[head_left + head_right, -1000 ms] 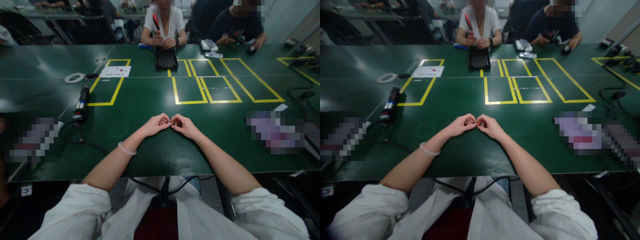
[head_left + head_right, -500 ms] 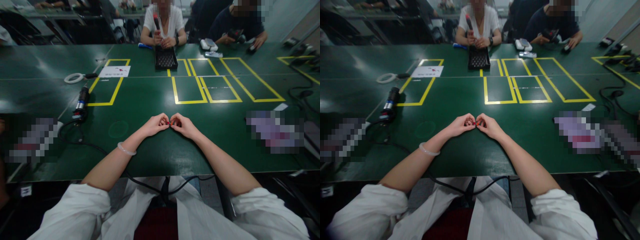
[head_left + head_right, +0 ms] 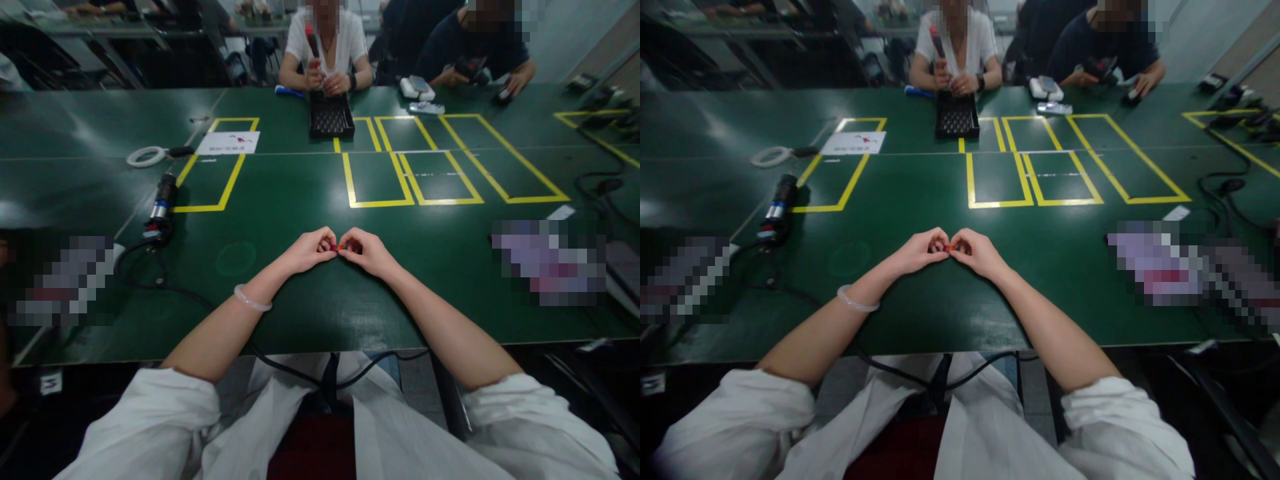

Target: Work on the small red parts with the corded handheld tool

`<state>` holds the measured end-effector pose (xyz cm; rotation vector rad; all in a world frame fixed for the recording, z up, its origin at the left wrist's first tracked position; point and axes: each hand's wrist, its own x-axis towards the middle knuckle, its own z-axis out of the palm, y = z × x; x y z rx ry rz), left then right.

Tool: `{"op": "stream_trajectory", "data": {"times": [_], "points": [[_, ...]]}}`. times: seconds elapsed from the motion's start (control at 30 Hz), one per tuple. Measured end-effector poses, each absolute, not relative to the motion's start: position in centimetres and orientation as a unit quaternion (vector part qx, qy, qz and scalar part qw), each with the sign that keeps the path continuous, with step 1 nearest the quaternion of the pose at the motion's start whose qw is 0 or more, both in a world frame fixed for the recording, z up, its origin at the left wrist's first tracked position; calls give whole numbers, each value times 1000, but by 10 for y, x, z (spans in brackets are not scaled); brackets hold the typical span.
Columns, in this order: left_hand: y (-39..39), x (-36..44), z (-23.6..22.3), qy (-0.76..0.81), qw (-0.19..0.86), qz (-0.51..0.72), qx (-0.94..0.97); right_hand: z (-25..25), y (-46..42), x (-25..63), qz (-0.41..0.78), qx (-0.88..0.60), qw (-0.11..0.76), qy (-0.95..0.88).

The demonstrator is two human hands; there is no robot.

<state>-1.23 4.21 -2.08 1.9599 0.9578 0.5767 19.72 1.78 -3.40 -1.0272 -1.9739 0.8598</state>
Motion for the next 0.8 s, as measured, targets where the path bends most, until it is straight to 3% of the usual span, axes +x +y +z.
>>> {"op": "stream_trajectory", "data": {"times": [0.53, 0.8], "points": [[43, -13, -23, 370, 419, 224, 798, -33, 15, 195, 323, -383, 360, -787], [36, -10, -17, 381, 341, 262, 819, -34, 17, 196, 322, -391, 367, -780]]}}
